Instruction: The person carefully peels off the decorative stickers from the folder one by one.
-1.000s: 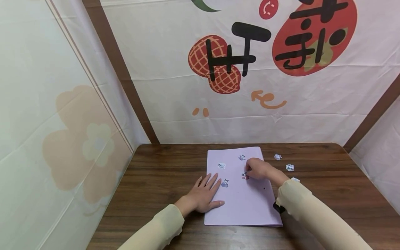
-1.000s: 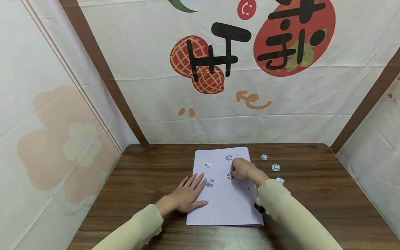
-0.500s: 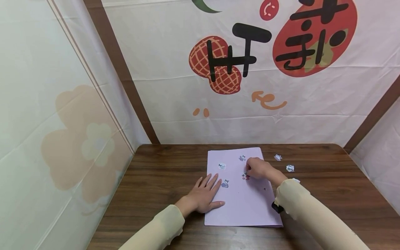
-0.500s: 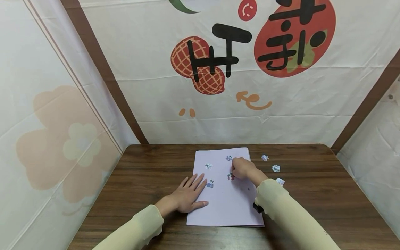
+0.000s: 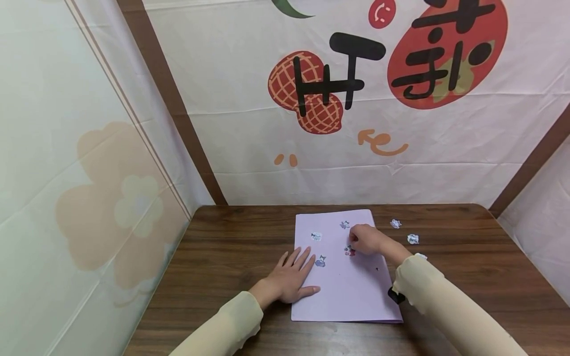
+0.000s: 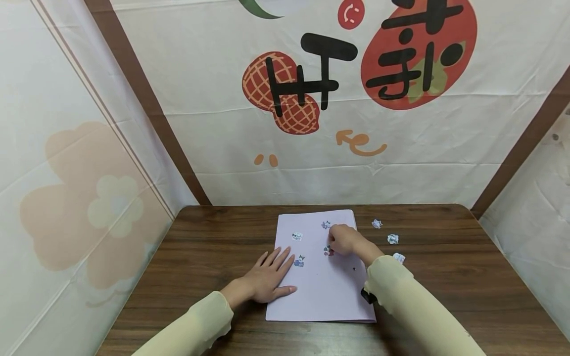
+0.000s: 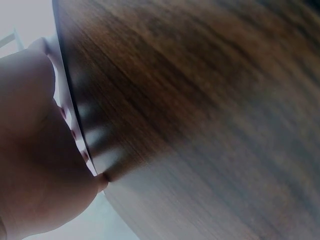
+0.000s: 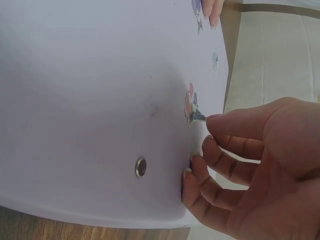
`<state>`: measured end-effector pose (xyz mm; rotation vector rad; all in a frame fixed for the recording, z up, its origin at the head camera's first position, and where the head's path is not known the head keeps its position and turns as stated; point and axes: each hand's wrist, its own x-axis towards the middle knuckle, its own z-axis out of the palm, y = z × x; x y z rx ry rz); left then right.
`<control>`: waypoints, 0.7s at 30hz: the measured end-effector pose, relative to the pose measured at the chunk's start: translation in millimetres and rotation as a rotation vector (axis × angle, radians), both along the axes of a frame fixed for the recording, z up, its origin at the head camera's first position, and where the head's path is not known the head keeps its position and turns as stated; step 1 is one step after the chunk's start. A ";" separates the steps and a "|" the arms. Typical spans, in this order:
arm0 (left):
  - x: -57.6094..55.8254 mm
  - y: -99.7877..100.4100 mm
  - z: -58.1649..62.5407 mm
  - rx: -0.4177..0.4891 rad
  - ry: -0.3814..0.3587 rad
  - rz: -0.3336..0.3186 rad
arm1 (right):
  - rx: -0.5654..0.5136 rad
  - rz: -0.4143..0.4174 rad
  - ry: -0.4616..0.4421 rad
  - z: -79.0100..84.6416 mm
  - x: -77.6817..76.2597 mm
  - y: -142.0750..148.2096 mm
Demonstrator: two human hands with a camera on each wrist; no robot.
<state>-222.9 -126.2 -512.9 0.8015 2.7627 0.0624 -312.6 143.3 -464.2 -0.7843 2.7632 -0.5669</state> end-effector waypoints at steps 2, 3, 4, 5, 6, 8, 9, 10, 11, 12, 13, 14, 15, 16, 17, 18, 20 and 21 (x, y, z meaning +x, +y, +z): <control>0.6 0.4 1.5 -0.007 -0.001 0.002 | -0.007 0.004 0.001 1.0 1.1 0.0; 0.6 0.4 1.1 -0.007 0.001 0.002 | -0.009 0.006 0.002 1.3 1.4 0.0; 0.6 0.2 0.4 -0.004 0.001 0.001 | -0.010 0.008 0.002 1.8 1.8 0.0; 0.4 0.0 -0.4 -0.001 0.001 0.000 | -0.011 0.009 0.000 2.3 2.1 0.0; 0.1 0.2 -0.5 -0.005 0.000 0.001 | -0.014 0.010 -0.002 2.9 2.5 0.0; -0.8 -0.1 -2.1 -0.002 0.000 -0.001 | -0.021 0.013 -0.008 4.1 3.2 0.3; -1.2 -0.1 -2.6 0.000 0.002 0.000 | -0.025 0.014 -0.010 4.4 3.3 0.5; -1.2 -0.2 -2.8 0.002 0.003 0.000 | -0.029 0.016 -0.010 4.7 3.5 0.8; -1.5 -0.2 -3.2 0.001 0.003 0.000 | -0.032 0.017 -0.011 4.9 3.7 1.3; -1.9 -0.1 -3.6 -0.001 0.002 0.000 | -0.035 0.016 -0.015 5.0 3.8 1.4; -2.0 -0.3 -4.1 -0.001 0.003 -0.001 | -0.038 0.015 -0.018 4.8 3.9 1.6; -2.0 -0.2 -4.5 -0.001 0.003 0.000 | -0.040 0.020 -0.016 4.3 3.9 2.1; -2.0 -0.2 -4.7 -0.002 0.001 0.001 | -0.041 0.019 -0.022 3.9 3.6 2.2; -2.0 -0.3 -5.4 -0.002 -0.002 0.001 | -0.043 0.019 -0.026 3.6 3.3 2.6; -2.4 -0.2 -6.0 -0.004 -0.006 0.002 | -0.046 0.017 -0.032 3.1 3.1 2.7; -2.4 -0.2 -5.8 -0.003 -0.004 0.004 | -0.050 0.016 -0.038 2.8 2.6 2.9; -2.6 -0.1 -6.1 0.000 -0.005 0.005 | -0.058 0.020 -0.044 2.3 1.8 3.9; -2.7 -0.2 -6.0 0.000 -0.006 0.005 | -0.064 0.017 -0.050 2.2 1.4 4.1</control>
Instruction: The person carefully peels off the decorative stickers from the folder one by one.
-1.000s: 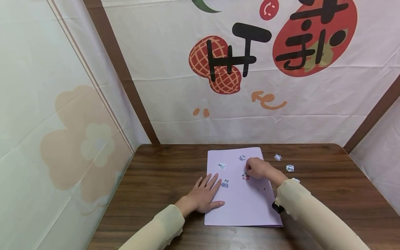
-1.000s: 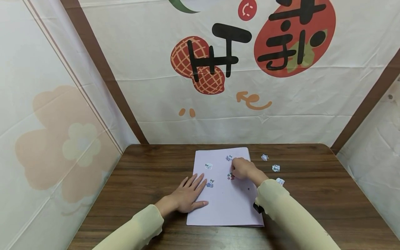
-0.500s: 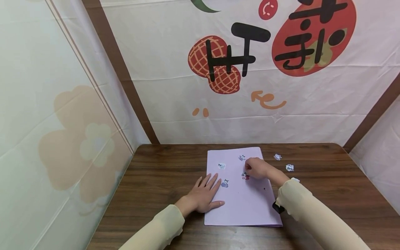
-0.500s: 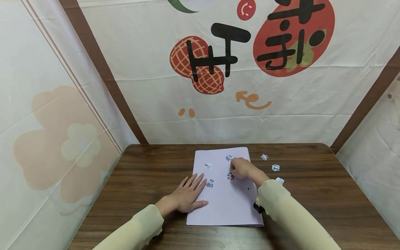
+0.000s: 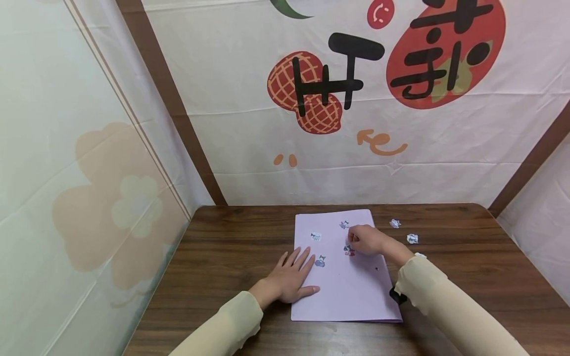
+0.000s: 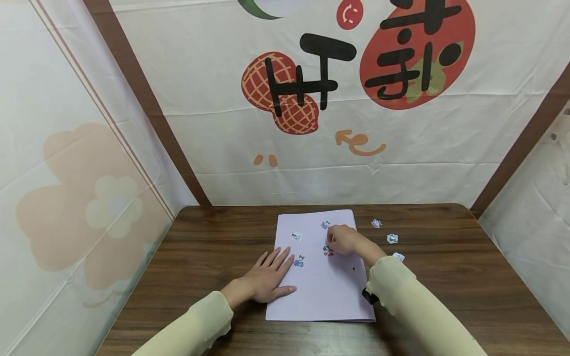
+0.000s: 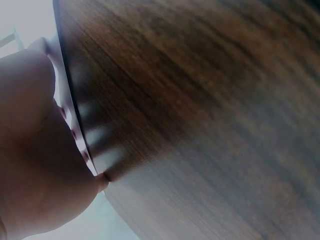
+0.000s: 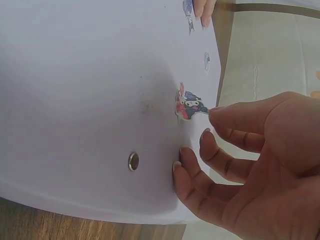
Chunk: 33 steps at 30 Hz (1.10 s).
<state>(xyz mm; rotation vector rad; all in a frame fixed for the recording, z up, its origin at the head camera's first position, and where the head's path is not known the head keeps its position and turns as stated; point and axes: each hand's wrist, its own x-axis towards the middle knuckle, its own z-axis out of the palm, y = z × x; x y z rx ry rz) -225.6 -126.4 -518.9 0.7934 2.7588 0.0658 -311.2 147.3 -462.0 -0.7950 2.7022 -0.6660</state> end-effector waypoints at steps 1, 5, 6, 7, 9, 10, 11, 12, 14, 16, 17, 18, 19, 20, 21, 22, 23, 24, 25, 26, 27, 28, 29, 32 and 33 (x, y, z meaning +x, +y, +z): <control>0.0 0.0 0.0 0.003 0.002 0.000 | -0.005 0.003 -0.001 -0.2 -0.3 0.5; 0.4 0.5 2.4 -0.004 0.000 -0.002 | -0.022 0.012 -0.003 -1.0 -1.0 2.2; 0.7 0.7 3.5 -0.007 0.001 -0.001 | -0.025 0.014 -0.005 -1.0 -0.9 2.6; 1.2 0.9 4.5 -0.010 0.003 -0.001 | -0.028 0.016 -0.007 -1.1 -0.9 3.1; 2.1 1.5 7.2 -0.017 0.002 0.000 | -0.035 0.019 -0.011 -0.8 -0.5 3.7; 2.6 1.7 8.1 -0.020 0.002 0.001 | -0.039 0.020 -0.011 -0.5 -0.3 3.8; 3.0 1.8 8.8 -0.021 0.004 0.002 | -0.043 0.021 -0.011 -0.1 -0.1 3.8; 3.3 1.8 9.4 -0.022 0.002 0.002 | -0.047 0.026 -0.007 0.6 0.2 3.8; 3.8 1.9 9.7 -0.025 0.004 0.001 | -0.055 0.030 0.002 1.9 1.2 3.6; 4.2 1.7 8.9 -0.027 0.006 0.001 | -0.063 0.032 0.008 3.5 2.4 3.6; 4.2 1.7 8.4 -0.029 0.004 -0.001 | -0.066 0.031 0.007 4.1 2.9 3.7; 4.0 1.8 7.5 -0.027 0.004 -0.001 | -0.069 0.029 0.005 4.7 3.5 3.8; 3.7 1.6 6.4 -0.029 0.004 -0.001 | -0.071 0.026 0.000 5.1 4.1 3.9; 3.4 1.5 5.4 -0.030 0.002 -0.001 | -0.072 0.022 -0.005 5.3 4.5 3.9; 3.2 1.5 4.5 -0.030 0.001 -0.002 | -0.074 0.021 -0.008 5.6 4.9 4.2; 2.8 1.4 3.5 -0.026 0.002 -0.002 | -0.075 0.016 -0.013 5.6 5.1 4.2; 2.4 1.2 2.4 -0.025 -0.001 -0.003 | -0.076 0.016 -0.012 5.6 5.2 4.3; 2.3 1.3 1.9 -0.020 0.002 -0.002 | -0.078 0.016 -0.012 5.6 5.4 4.4; 2.1 1.1 1.2 -0.019 -0.001 -0.003 | -0.080 0.016 -0.011 5.7 5.5 4.4; 1.8 0.9 0.7 -0.016 -0.006 -0.004 | -0.081 0.014 -0.009 5.7 5.4 4.5; 1.5 0.9 0.4 -0.012 -0.005 -0.005 | -0.082 0.013 -0.007 5.8 5.3 4.3; 1.4 0.7 0.3 -0.007 -0.003 -0.004 | -0.084 0.013 -0.003 6.1 5.2 4.3; 1.2 0.6 0.2 -0.005 -0.003 -0.003 | -0.086 0.012 -0.001 6.4 5.0 4.2; 0.6 -0.1 -0.7 -0.001 0.005 -0.005 | -0.090 0.011 0.004 8.3 4.9 4.3; 0.4 -0.2 -1.0 -0.001 0.010 -0.005 | -0.092 0.011 0.004 9.1 5.0 4.4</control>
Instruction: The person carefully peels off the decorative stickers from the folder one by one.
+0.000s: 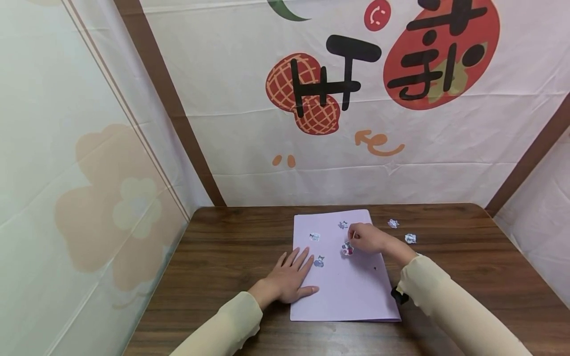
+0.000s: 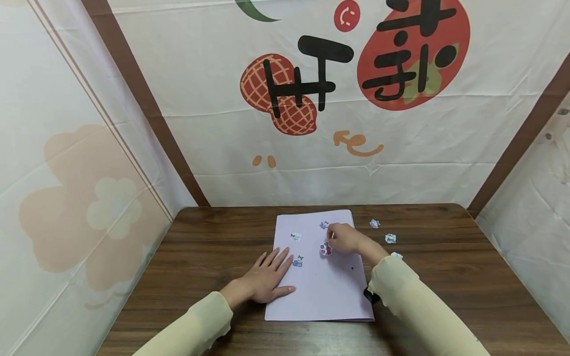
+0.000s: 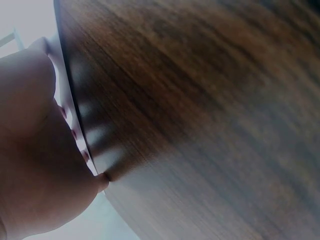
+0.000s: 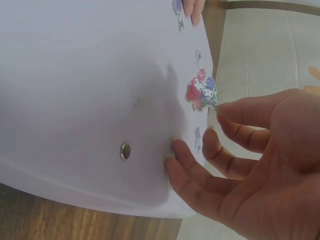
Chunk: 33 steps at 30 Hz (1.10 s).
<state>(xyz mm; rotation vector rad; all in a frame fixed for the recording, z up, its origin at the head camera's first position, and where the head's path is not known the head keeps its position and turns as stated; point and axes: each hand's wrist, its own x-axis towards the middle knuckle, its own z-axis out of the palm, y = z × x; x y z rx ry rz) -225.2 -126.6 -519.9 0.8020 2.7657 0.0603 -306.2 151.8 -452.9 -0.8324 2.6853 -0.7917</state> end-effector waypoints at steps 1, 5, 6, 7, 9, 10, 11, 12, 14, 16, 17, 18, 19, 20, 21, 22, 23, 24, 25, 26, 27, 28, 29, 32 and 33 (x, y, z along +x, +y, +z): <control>0.1 -0.4 -0.7 0.000 0.002 0.000 | 0.000 0.001 -0.003 1.0 0.2 0.1; -0.1 -0.8 -2.0 -0.004 0.004 -0.002 | 0.000 0.001 -0.025 4.7 1.8 1.1; -0.2 -0.5 -1.4 -0.006 0.000 -0.001 | -0.001 0.002 -0.029 5.6 2.2 1.9; 0.1 -0.4 -0.6 -0.007 0.001 -0.001 | 0.000 0.002 -0.033 6.3 2.5 2.8; 0.3 0.0 0.2 -0.007 0.000 -0.001 | -0.002 -0.001 -0.033 7.0 3.2 5.2; 0.7 0.6 1.0 -0.010 -0.001 0.001 | -0.007 0.003 -0.028 7.4 4.1 7.1; 0.9 0.8 0.7 -0.008 0.001 0.000 | -0.011 0.009 -0.019 8.3 5.4 9.1; 0.7 0.9 -0.1 -0.006 0.000 -0.002 | -0.015 0.013 -0.009 9.2 6.9 11.5; 0.9 0.8 -1.6 0.001 0.003 -0.004 | -0.028 0.015 -0.002 11.6 10.3 16.1; 1.0 0.6 -1.4 0.004 0.003 -0.006 | -0.039 0.020 0.006 15.7 14.0 21.0; 1.0 0.4 -1.2 0.010 0.004 -0.007 | -0.045 0.022 0.004 18.0 15.4 23.5; 1.3 0.8 0.5 0.012 0.004 -0.006 | -0.052 0.022 -0.002 20.0 16.6 26.1; 1.3 0.8 2.1 0.012 0.003 -0.004 | -0.061 0.024 -0.009 22.5 18.0 28.7; 1.1 0.9 3.6 0.010 -0.001 -0.006 | -0.068 0.027 -0.012 25.0 19.5 31.5; 1.4 1.1 5.4 0.009 -0.003 -0.009 | -0.075 0.029 -0.015 27.1 21.0 34.5; 1.7 1.5 7.0 0.012 -0.004 -0.009 | -0.081 0.031 -0.017 29.2 22.7 37.4; 1.8 1.6 8.2 0.014 -0.004 -0.009 | -0.087 0.032 -0.020 31.2 24.6 40.3; 1.7 1.6 8.9 0.015 -0.006 -0.010 | -0.089 0.030 -0.019 33.1 26.7 43.2; 1.4 1.5 8.5 0.014 -0.010 -0.011 | -0.090 0.028 -0.016 34.5 28.5 46.2; 0.8 1.3 7.5 0.012 -0.015 -0.012 | -0.086 0.023 -0.010 35.1 30.1 49.4; 0.4 1.2 6.5 0.016 -0.017 -0.009 | -0.082 0.018 -0.011 35.6 31.7 52.6; 0.0 1.3 5.4 0.017 -0.016 -0.006 | -0.077 0.016 -0.009 36.1 33.6 56.2; -0.6 1.3 4.1 0.014 -0.016 -0.005 | -0.074 0.012 -0.009 35.9 35.3 59.9; -2.3 1.3 1.1 0.009 -0.016 -0.004 | -0.057 -0.004 -0.015 33.6 39.7 71.1; -2.7 1.5 0.4 0.011 -0.013 -0.004 | -0.053 -0.008 -0.020 33.0 41.2 74.6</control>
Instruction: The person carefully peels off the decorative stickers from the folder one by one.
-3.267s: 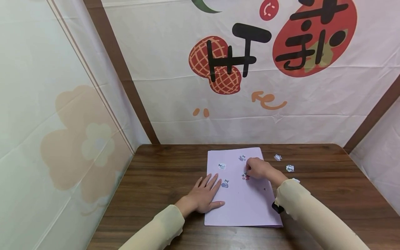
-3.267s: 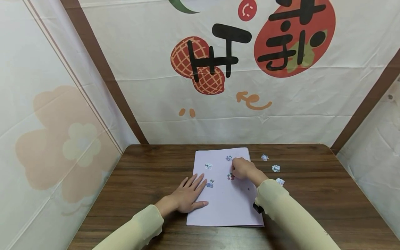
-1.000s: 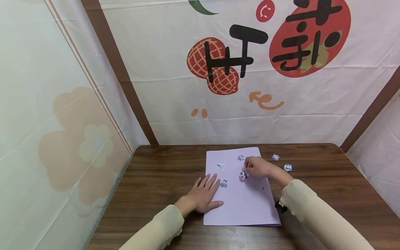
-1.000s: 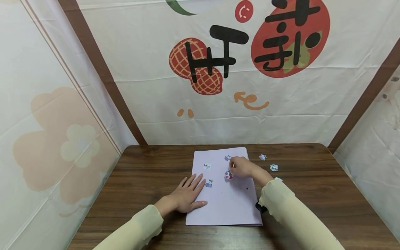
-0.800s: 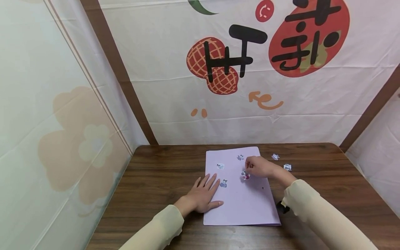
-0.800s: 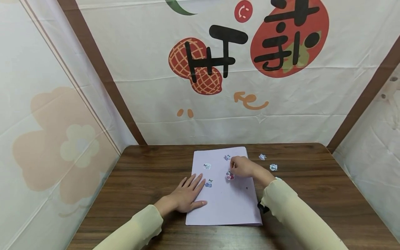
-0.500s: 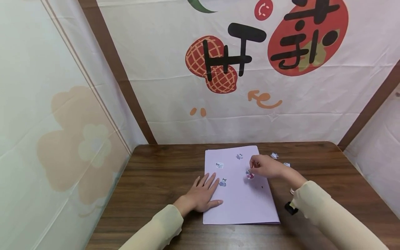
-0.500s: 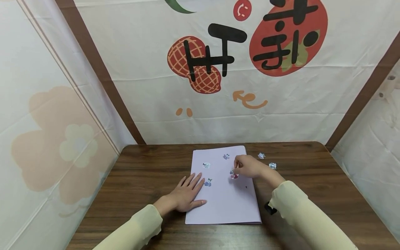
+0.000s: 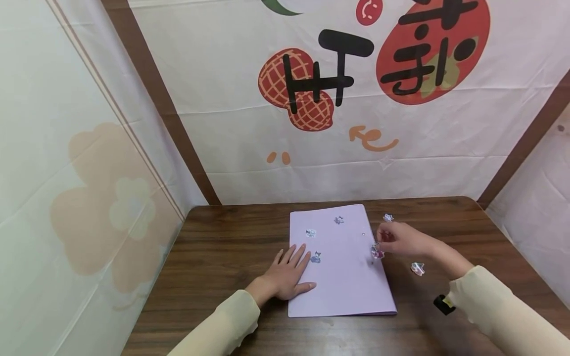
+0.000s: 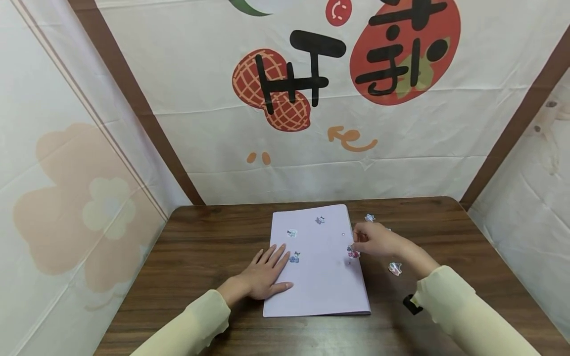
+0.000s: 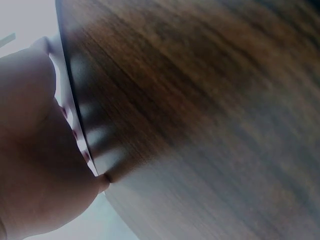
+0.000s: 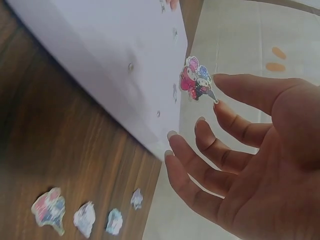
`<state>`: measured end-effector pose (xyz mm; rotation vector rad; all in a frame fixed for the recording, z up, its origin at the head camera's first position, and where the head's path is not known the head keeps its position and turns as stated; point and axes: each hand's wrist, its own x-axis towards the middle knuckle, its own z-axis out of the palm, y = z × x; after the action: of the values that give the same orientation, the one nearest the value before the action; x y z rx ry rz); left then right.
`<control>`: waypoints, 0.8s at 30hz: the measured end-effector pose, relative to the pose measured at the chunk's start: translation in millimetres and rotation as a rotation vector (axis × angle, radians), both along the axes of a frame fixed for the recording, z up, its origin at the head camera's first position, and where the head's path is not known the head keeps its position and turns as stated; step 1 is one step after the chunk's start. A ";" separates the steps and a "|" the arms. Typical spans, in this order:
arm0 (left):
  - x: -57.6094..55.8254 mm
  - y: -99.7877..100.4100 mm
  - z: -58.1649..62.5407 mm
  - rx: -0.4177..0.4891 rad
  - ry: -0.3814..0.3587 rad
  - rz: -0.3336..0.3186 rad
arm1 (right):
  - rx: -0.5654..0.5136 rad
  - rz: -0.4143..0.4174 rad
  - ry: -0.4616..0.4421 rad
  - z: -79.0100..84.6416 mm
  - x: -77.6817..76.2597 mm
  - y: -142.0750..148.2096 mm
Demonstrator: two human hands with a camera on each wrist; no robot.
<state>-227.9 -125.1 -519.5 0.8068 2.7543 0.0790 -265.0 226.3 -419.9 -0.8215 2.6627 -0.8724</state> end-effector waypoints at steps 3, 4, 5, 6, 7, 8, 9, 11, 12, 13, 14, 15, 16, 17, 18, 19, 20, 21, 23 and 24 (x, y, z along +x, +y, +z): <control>-2.1 -0.2 -1.9 -0.002 -0.006 -0.003 | 0.012 -0.009 -0.004 -2.2 4.7 9.3; -2.5 -0.2 -2.5 -0.003 -0.008 -0.002 | 0.015 -0.009 -0.006 -2.4 6.4 11.9; -3.3 -0.3 -3.9 -0.004 -0.010 -0.003 | 0.015 -0.007 -0.005 -2.6 8.3 14.3; -3.8 -0.4 -4.7 -0.003 -0.009 -0.003 | 0.016 -0.006 -0.003 -2.7 10.2 16.6; -4.4 -0.3 -5.1 -0.003 -0.010 -0.003 | 0.017 -0.004 0.003 -2.9 12.3 18.5; -5.1 -0.3 -6.2 -0.005 -0.010 -0.003 | 0.015 -0.001 0.006 -3.1 14.5 20.0; -5.3 -0.2 -6.2 -0.003 -0.007 -0.002 | 0.014 0.002 0.010 -3.5 16.9 21.1; -5.3 -0.2 -7.0 -0.001 -0.005 -0.002 | 0.012 0.014 0.011 -5.0 22.0 22.3; -5.4 -0.2 -7.4 -0.001 -0.004 -0.003 | 0.010 0.021 0.006 -5.9 24.6 22.6; -5.9 -0.1 -7.9 -0.004 -0.005 -0.004 | 0.010 0.027 0.000 -7.0 27.1 22.7; -6.3 0.0 -7.7 -0.005 -0.005 -0.003 | 0.007 0.034 -0.010 -8.2 29.5 22.8; -6.7 0.1 -8.1 -0.006 -0.005 -0.005 | 0.005 0.037 -0.027 -9.4 31.8 22.9; -7.3 0.1 -8.1 -0.011 -0.005 -0.007 | 0.004 0.039 -0.042 -10.7 33.9 23.2; -7.9 0.2 -7.8 -0.013 -0.004 -0.007 | 0.005 0.041 -0.055 -11.9 35.9 23.4; -8.7 0.0 -8.0 -0.015 -0.003 -0.007 | 0.006 0.044 -0.066 -13.1 37.7 23.8; -9.0 0.7 -8.3 -0.019 -0.004 -0.008 | 0.008 0.044 -0.077 -15.2 40.3 25.0; -9.1 1.2 -8.3 -0.020 -0.002 -0.008 | 0.006 0.045 -0.091 -17.2 42.7 26.3; -9.6 1.5 -8.7 -0.022 -0.002 -0.009 | 0.004 0.046 -0.105 -19.1 45.0 27.5; -10.7 2.0 -8.9 -0.017 -0.002 -0.004 | 0.001 0.057 -0.114 -23.3 49.5 30.2; -11.0 2.1 -8.8 -0.017 -0.002 -0.003 | -0.001 0.060 -0.123 -25.5 51.9 31.7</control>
<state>-238.9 -123.1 -528.3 0.8062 2.7482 0.0549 -213.2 258.1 -445.4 -0.8155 2.5195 -0.8800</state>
